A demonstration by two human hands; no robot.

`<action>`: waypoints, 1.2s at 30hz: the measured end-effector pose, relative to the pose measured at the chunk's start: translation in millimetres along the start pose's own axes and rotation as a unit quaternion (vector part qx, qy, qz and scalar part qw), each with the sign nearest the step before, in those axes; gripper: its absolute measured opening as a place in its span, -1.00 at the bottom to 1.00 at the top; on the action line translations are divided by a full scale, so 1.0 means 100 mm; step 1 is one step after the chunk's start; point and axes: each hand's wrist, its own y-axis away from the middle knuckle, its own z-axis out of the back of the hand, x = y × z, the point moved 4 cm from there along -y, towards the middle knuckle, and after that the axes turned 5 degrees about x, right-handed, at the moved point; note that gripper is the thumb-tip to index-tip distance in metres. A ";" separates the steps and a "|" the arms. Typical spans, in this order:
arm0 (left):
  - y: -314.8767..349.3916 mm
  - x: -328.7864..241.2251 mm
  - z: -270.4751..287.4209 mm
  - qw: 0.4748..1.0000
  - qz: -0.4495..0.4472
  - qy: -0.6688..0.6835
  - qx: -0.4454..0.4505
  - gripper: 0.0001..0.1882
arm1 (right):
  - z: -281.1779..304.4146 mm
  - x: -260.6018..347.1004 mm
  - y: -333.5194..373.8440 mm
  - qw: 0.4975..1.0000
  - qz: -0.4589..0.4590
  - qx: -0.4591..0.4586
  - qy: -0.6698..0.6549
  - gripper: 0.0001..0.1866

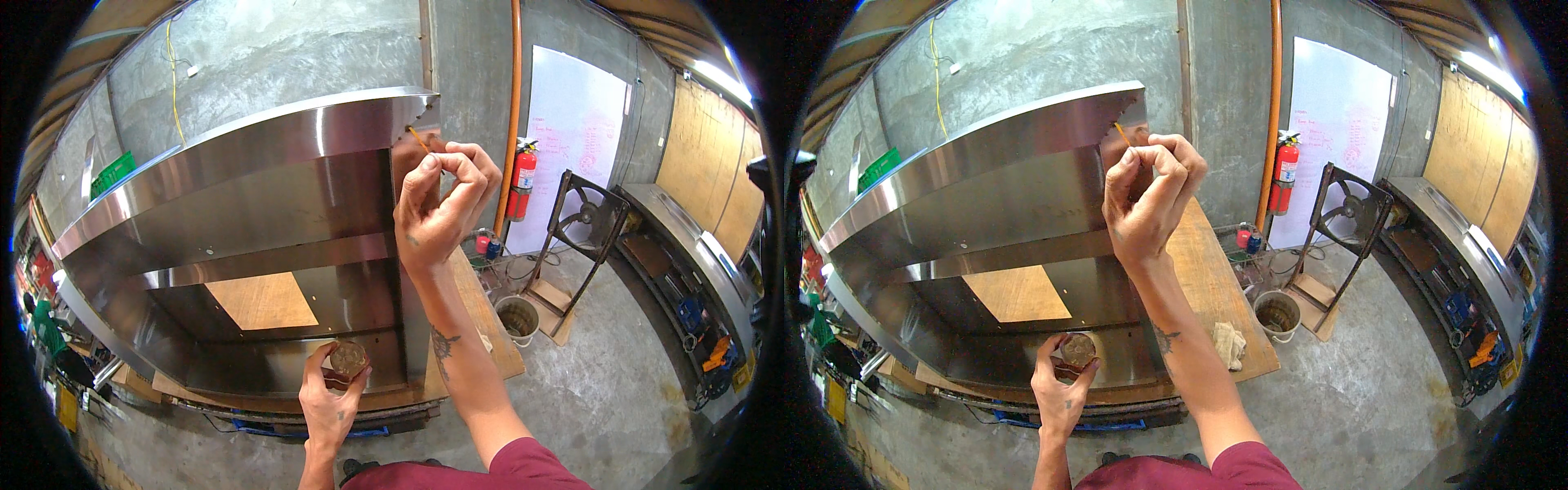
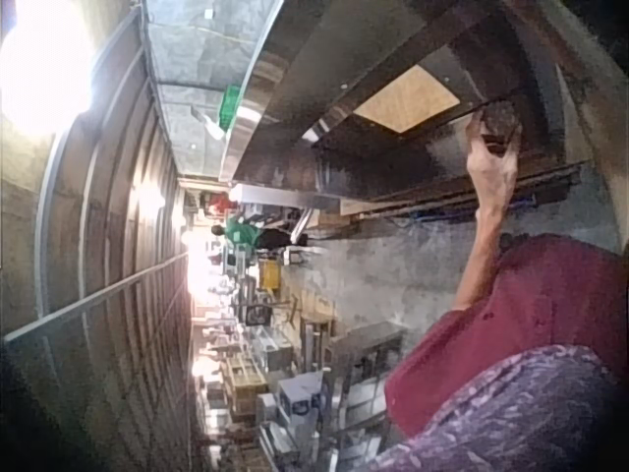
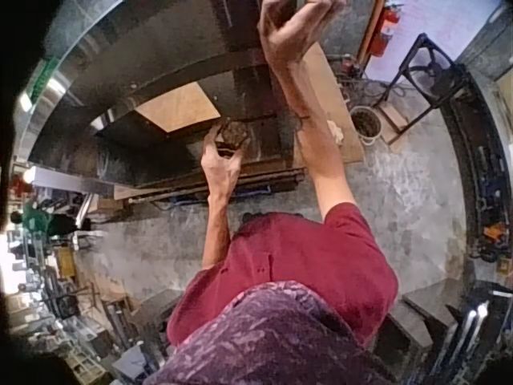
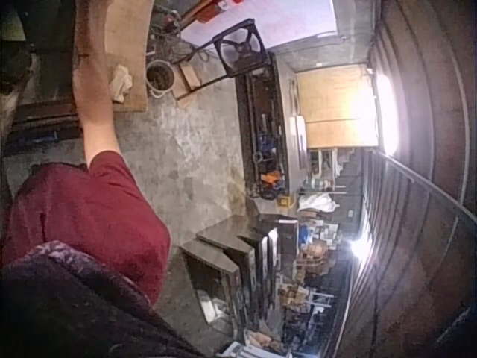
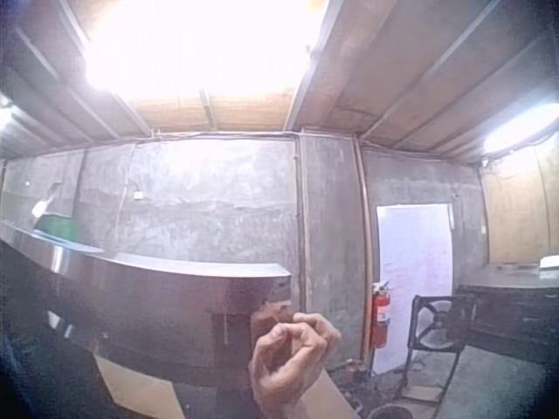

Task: The person uses a small stick to apply a paste-like substance from a small container into the seams and joints of a large stainless steel assembly. The person repeatedly dips the stick into the container and carefully applies the substance along the edges of the metal structure.

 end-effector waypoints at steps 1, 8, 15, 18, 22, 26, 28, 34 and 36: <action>0.00 0.00 0.00 1.000 0.000 0.000 0.000 -0.30 | 0.00 0.00 -0.01 1.000 0.004 0.000 0.000 -0.76; 0.01 0.00 -0.01 0.999 0.031 0.018 0.008 -0.29 | -0.02 0.04 0.00 1.000 -0.016 -0.008 -0.010 -0.89; 0.01 -0.02 -0.01 1.000 0.018 0.014 0.010 -0.28 | 0.00 0.03 -0.02 1.000 0.024 0.008 0.013 -0.76; 0.01 -0.02 -0.01 1.000 0.022 0.017 0.011 -0.28 | 0.00 0.02 -0.01 1.000 0.022 0.009 0.014 -0.76; 0.02 -0.01 0.00 1.000 0.012 0.006 0.007 -0.28 | 0.00 0.02 0.00 1.000 0.008 0.011 0.008 -0.75; 0.01 -0.03 0.01 1.000 0.006 0.004 0.009 -0.28 | 0.03 0.02 -0.01 1.000 0.009 0.003 0.009 -0.75; 0.01 -0.02 0.01 1.000 0.013 0.011 0.010 -0.28 | 0.07 0.04 0.01 1.000 -0.003 0.002 -0.008 -0.76; -0.01 0.01 0.02 1.000 0.017 0.017 -0.001 -0.28 | 0.47 0.31 0.32 0.984 -0.114 0.069 -0.122 -0.86; -0.01 0.02 0.04 0.999 0.026 0.023 -0.004 -0.28 | 0.70 0.53 0.37 0.963 -0.171 0.158 -0.136 -0.84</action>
